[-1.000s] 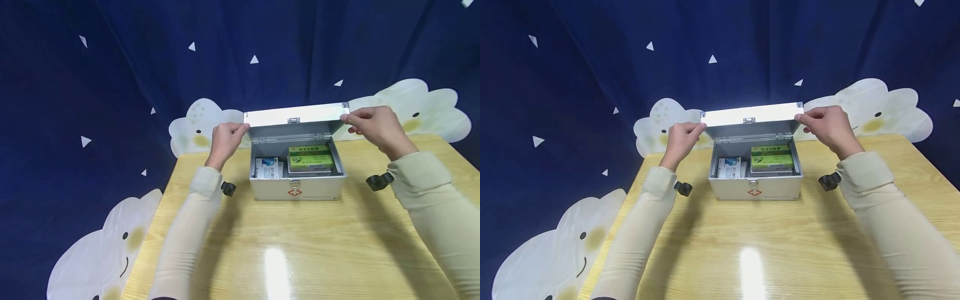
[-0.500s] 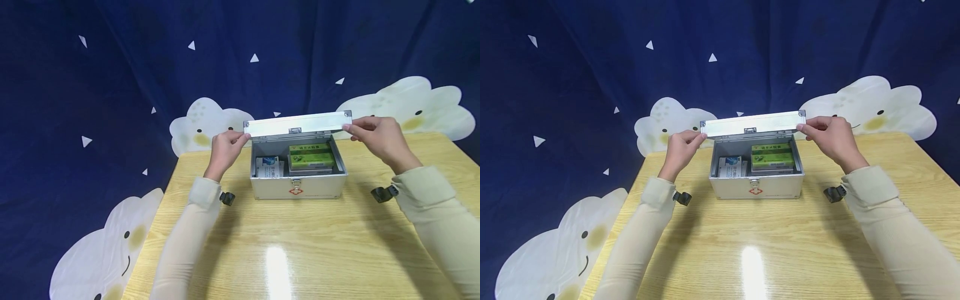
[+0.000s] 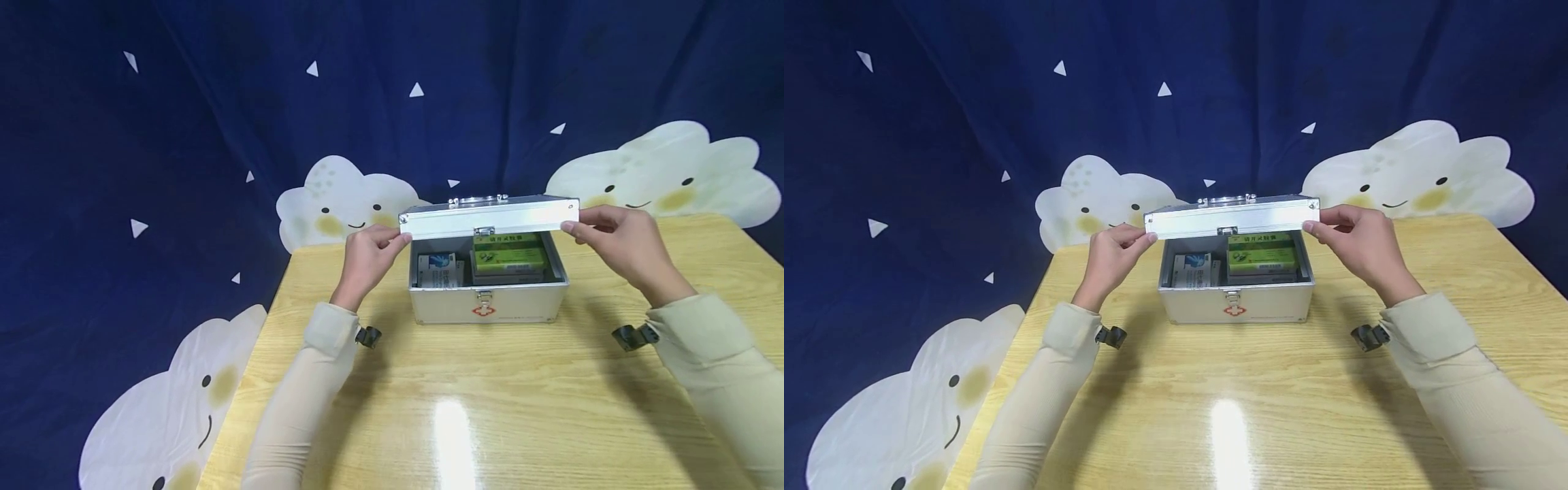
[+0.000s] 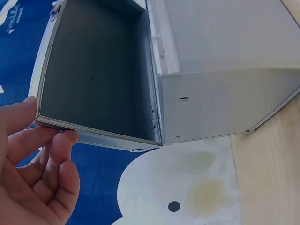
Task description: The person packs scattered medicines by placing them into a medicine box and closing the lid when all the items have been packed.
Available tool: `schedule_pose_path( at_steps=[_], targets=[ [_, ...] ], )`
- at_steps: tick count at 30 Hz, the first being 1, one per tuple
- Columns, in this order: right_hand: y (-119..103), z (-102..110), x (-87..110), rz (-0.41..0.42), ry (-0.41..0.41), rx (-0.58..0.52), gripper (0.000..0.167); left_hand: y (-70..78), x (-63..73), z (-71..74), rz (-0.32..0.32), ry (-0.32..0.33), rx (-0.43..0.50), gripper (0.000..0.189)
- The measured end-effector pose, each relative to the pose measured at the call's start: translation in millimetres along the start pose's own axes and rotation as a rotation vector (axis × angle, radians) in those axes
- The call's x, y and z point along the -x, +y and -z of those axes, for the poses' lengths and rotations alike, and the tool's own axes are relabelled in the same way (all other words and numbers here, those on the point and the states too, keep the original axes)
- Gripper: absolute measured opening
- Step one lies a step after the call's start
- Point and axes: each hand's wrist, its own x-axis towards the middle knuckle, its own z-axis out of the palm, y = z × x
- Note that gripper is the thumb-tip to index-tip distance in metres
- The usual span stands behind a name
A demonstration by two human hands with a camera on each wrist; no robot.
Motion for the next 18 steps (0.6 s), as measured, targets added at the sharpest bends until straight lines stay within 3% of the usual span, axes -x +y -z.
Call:
schedule_pose_path(
  at_steps=[12, 18],
  targets=[
    [1.7, -4.9, 9.0, 0.012, 0.022, 0.044, 0.055, 1.1, 10.7, -4.1, 0.011, 0.016, 0.027, 0.023],
    [5.6, -4.4, 11.9, 0.017, -0.013, 0.056, 0.054, -0.3, 17.2, -7.4, 0.002, 0.028, -0.003, 0.018]
  ],
)
